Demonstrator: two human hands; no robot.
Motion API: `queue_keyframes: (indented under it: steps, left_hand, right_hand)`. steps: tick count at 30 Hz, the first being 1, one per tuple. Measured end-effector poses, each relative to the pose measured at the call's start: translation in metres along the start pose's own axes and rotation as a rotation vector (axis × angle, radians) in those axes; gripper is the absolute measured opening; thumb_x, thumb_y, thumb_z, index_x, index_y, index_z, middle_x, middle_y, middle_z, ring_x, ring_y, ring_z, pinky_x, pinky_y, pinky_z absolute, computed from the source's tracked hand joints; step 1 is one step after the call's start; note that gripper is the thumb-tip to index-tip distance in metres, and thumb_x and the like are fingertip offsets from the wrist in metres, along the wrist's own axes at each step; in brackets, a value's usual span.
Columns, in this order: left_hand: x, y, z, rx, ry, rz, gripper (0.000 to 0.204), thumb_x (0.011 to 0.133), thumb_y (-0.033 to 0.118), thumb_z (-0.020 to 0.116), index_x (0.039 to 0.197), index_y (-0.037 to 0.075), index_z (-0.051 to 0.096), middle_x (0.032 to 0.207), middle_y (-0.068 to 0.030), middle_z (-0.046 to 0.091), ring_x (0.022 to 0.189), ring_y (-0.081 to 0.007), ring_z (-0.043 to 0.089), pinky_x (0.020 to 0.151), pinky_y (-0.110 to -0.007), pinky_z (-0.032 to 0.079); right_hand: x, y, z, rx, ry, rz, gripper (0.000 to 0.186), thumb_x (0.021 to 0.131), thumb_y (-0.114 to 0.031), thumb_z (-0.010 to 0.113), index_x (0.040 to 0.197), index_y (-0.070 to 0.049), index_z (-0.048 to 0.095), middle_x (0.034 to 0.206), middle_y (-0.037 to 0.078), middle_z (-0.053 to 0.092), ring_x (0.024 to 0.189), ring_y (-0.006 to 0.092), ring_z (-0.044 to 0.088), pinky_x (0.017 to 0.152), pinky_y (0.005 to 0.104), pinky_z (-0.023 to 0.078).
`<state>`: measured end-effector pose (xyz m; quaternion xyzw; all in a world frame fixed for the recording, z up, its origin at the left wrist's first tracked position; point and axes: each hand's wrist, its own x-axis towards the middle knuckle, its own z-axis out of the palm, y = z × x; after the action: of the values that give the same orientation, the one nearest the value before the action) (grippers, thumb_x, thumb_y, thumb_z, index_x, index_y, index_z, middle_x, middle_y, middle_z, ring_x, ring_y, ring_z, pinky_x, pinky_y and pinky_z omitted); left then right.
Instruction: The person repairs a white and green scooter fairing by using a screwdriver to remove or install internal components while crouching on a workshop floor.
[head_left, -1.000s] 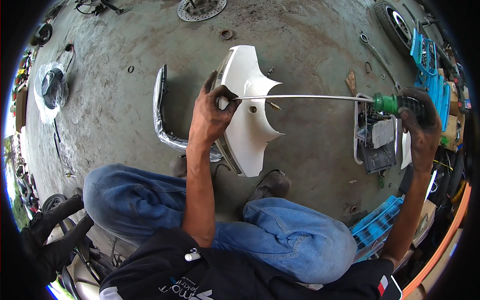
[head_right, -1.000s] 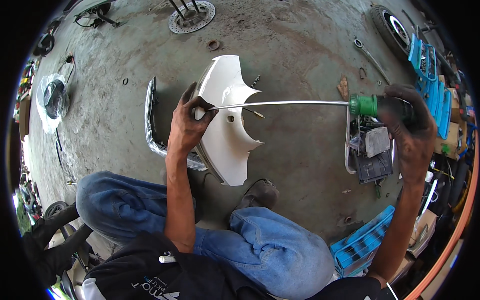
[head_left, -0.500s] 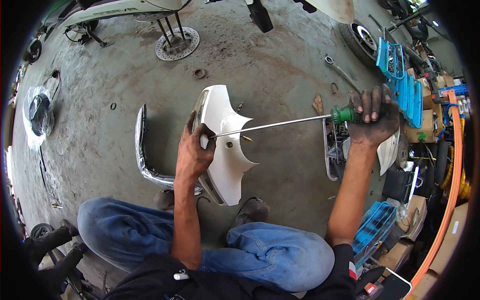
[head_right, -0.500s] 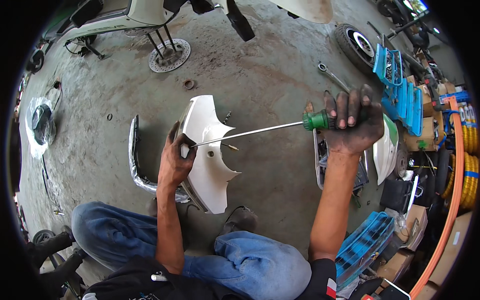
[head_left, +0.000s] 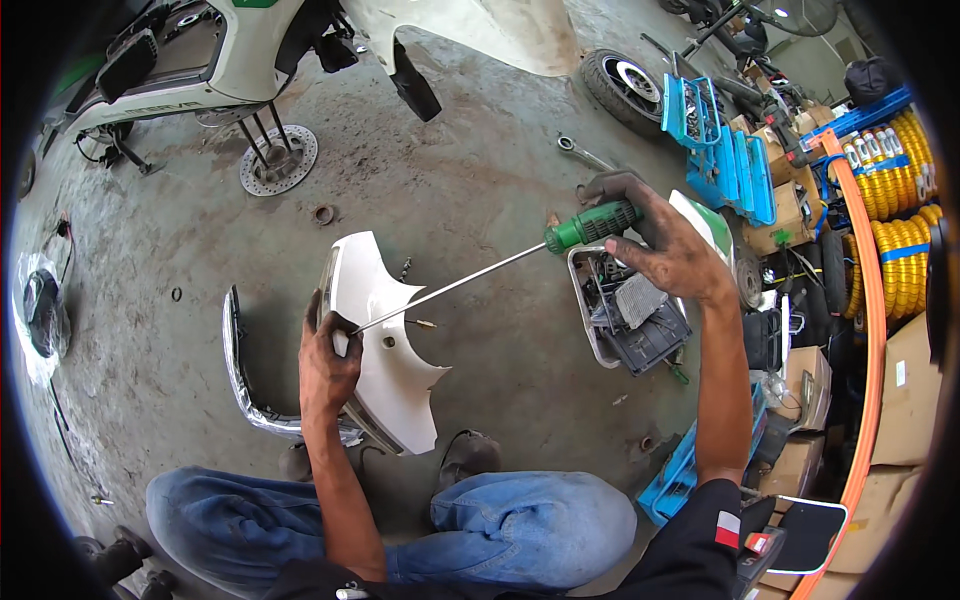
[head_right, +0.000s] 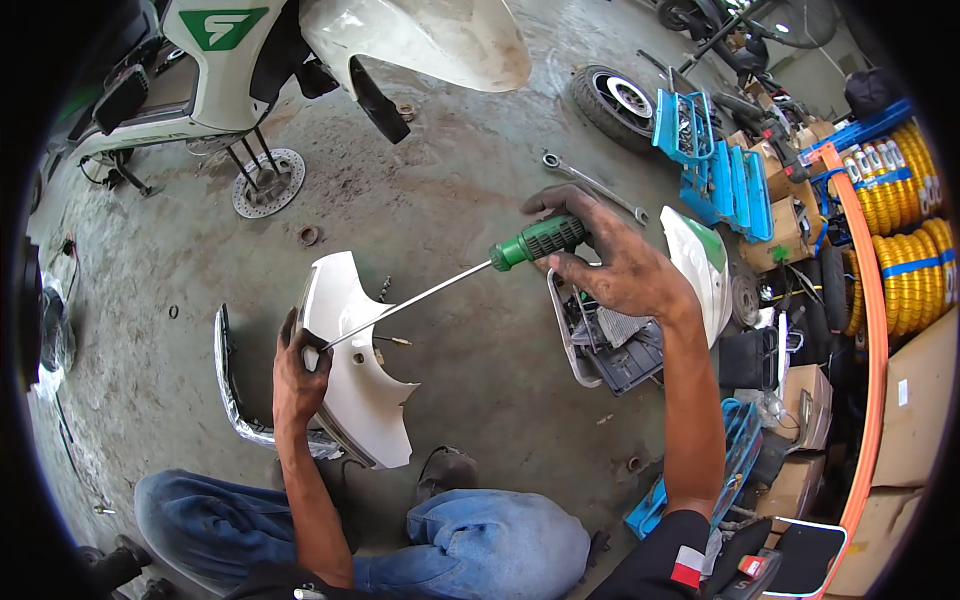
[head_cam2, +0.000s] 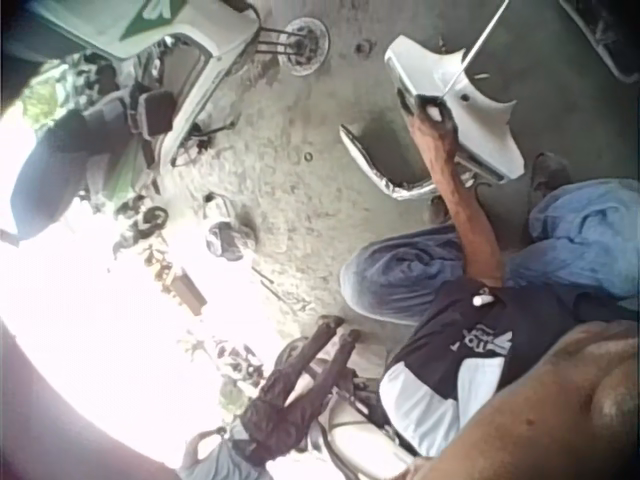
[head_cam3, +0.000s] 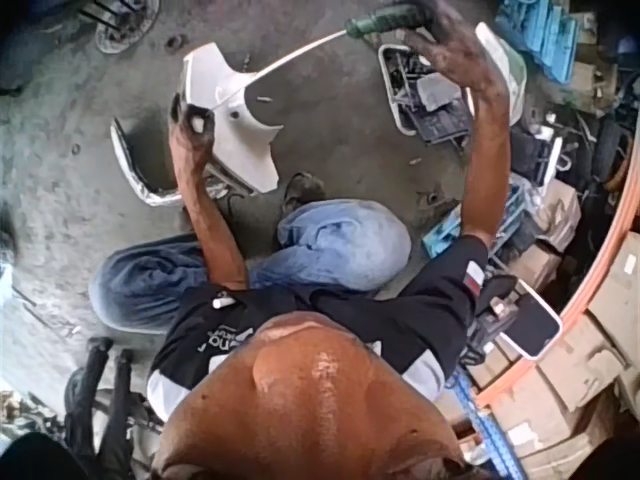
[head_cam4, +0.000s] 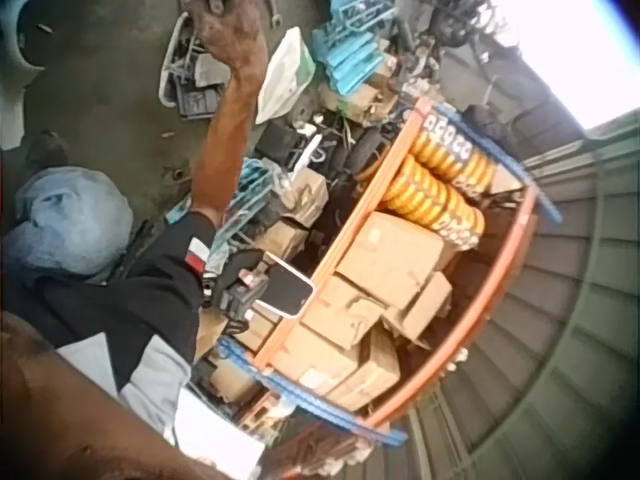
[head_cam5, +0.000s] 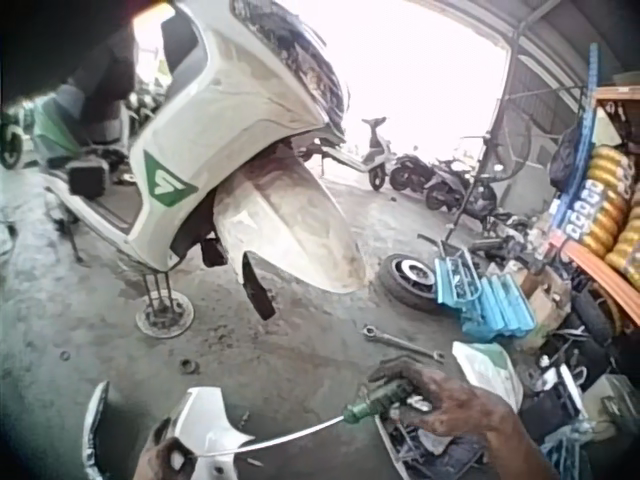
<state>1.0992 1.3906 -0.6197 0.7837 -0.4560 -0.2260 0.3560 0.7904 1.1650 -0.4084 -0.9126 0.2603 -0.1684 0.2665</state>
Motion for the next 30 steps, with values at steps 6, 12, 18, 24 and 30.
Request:
queue_keyframes:
  steps: [6, 12, 18, 24, 30]
  left_hand:
    - [-0.001, 0.004, -0.006, -0.008, 0.007, -0.025, 0.022, 0.083, 0.010, 0.075, 0.101, 0.001, 0.067, 0.157, -0.0231, 0.041, 0.140, -0.0421, 0.045, 0.112, -0.047, 0.043]
    - [-0.003, 0.003, 0.000, 0.015, 0.008, -0.013, 0.021, 0.082, 0.010, 0.072, 0.101, 0.004, 0.067, 0.159, -0.0253, 0.036, 0.140, -0.0469, 0.043, 0.113, -0.049, 0.041]
    - [-0.002, 0.004, -0.007, -0.033, -0.032, -0.023, 0.021, 0.084, 0.009, 0.069, 0.104, 0.003, 0.068, 0.160, -0.0238, 0.034, 0.142, -0.0460, 0.041, 0.114, -0.049, 0.040]
    - [-0.001, 0.004, -0.004, -0.071, -0.071, -0.026, 0.023, 0.083, 0.007, 0.066, 0.106, 0.003, 0.068, 0.161, -0.0262, 0.029, 0.144, -0.0486, 0.036, 0.118, -0.050, 0.034]
    - [-0.001, -0.001, -0.008, -0.108, -0.076, -0.039, 0.021, 0.083, 0.007, 0.067, 0.104, 0.004, 0.067, 0.162, -0.0254, 0.030, 0.145, -0.0481, 0.034, 0.118, -0.050, 0.034]
  right_hand:
    - [-0.006, -0.019, 0.001, 0.098, 0.054, 0.340, 0.042, 0.096, -0.025, 0.071, 0.130, -0.004, 0.057, 0.118, 0.009, 0.063, 0.086, 0.0195, 0.062, 0.084, 0.0367, 0.052]
    - [0.006, -0.034, 0.006, -0.098, 0.043, 0.465, 0.067, 0.083, -0.046, 0.082, 0.135, -0.012, 0.058, 0.122, 0.017, 0.062, 0.113, 0.0310, 0.064, 0.092, 0.0447, 0.054]
    - [0.013, -0.039, -0.010, -0.471, -0.445, 0.332, 0.047, 0.088, -0.042, 0.076, 0.123, -0.012, 0.067, 0.117, 0.015, 0.065, 0.111, 0.0311, 0.065, 0.096, 0.0418, 0.051]
    - [0.014, -0.026, 0.012, -1.153, -0.376, -0.164, 0.032, 0.092, -0.032, 0.070, 0.118, -0.014, 0.068, 0.113, 0.012, 0.066, 0.104, 0.0337, 0.066, 0.095, 0.0428, 0.051]
    - [0.014, -0.025, 0.016, -0.845, -0.425, -0.092, 0.038, 0.088, -0.033, 0.070, 0.119, -0.011, 0.068, 0.111, 0.012, 0.067, 0.103, 0.0273, 0.068, 0.092, 0.0446, 0.050]
